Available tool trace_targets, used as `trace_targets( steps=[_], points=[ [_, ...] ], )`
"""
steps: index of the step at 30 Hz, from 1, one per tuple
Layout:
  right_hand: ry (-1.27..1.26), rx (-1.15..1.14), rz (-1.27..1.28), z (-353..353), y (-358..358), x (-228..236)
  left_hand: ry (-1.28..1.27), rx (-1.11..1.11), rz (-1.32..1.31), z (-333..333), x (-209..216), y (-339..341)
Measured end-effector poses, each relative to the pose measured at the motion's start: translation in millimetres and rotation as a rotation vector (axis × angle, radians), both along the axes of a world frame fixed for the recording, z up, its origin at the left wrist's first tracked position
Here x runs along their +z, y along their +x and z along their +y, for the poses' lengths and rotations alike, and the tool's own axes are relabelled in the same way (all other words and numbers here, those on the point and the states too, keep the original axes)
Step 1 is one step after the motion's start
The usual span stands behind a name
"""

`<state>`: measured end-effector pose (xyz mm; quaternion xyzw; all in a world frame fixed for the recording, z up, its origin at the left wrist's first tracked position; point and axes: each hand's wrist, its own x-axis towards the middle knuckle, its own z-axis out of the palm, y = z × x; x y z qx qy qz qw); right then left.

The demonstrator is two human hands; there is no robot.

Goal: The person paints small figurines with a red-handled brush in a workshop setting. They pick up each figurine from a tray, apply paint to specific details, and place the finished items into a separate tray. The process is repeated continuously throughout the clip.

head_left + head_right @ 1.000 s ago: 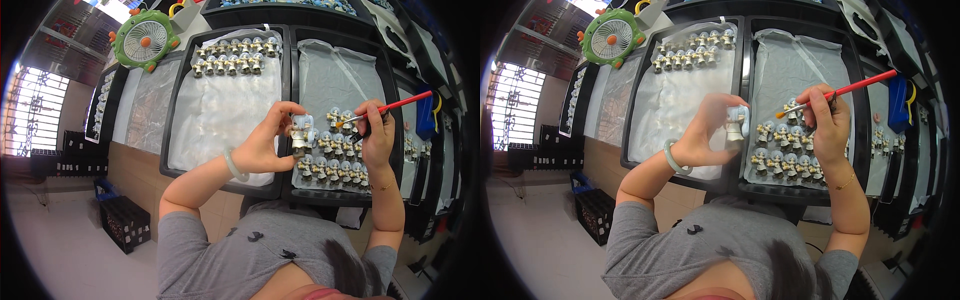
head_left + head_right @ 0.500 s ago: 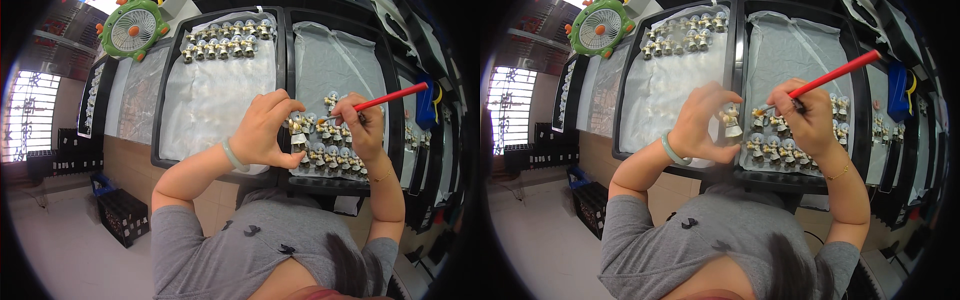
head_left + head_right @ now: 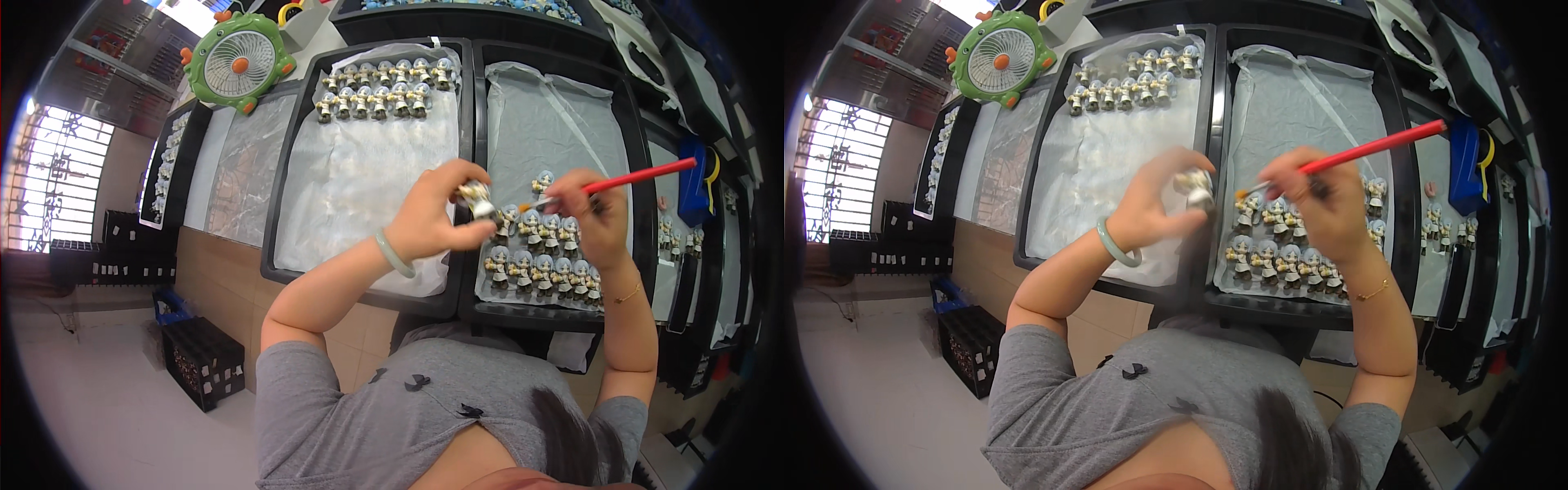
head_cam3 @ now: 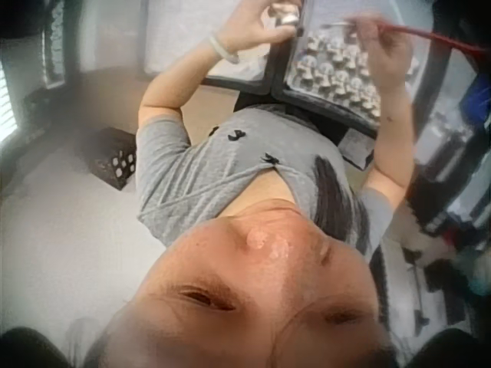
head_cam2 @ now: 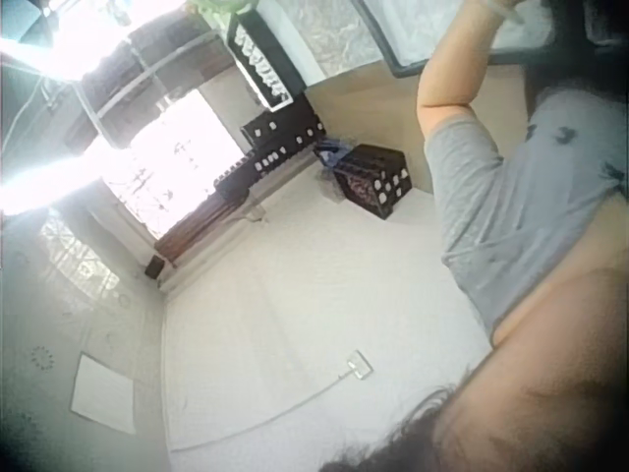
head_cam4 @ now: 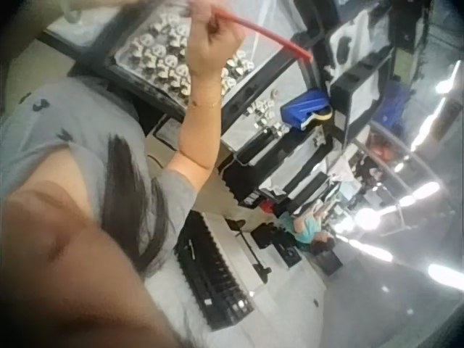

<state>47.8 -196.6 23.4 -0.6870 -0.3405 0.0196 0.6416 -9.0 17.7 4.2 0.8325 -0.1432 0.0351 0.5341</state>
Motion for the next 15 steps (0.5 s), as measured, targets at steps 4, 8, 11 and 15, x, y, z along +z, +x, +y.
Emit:
trace_targets(
  steps=[4,8,11,15],
  points=[
    [0.346,-0.341,0.251,-24,35,-3,-0.456,0.271,0.059,39,-13,49],
    [0.448,-0.328,0.410,-24,47,-13,0.243,0.386,-0.193,80,-35,111],
    [0.427,-0.358,0.378,-22,47,-14,0.530,0.275,-0.277,85,-55,135],
    [0.485,-0.369,0.354,-29,52,-11,0.639,0.256,-0.189,73,-69,145]
  ],
)
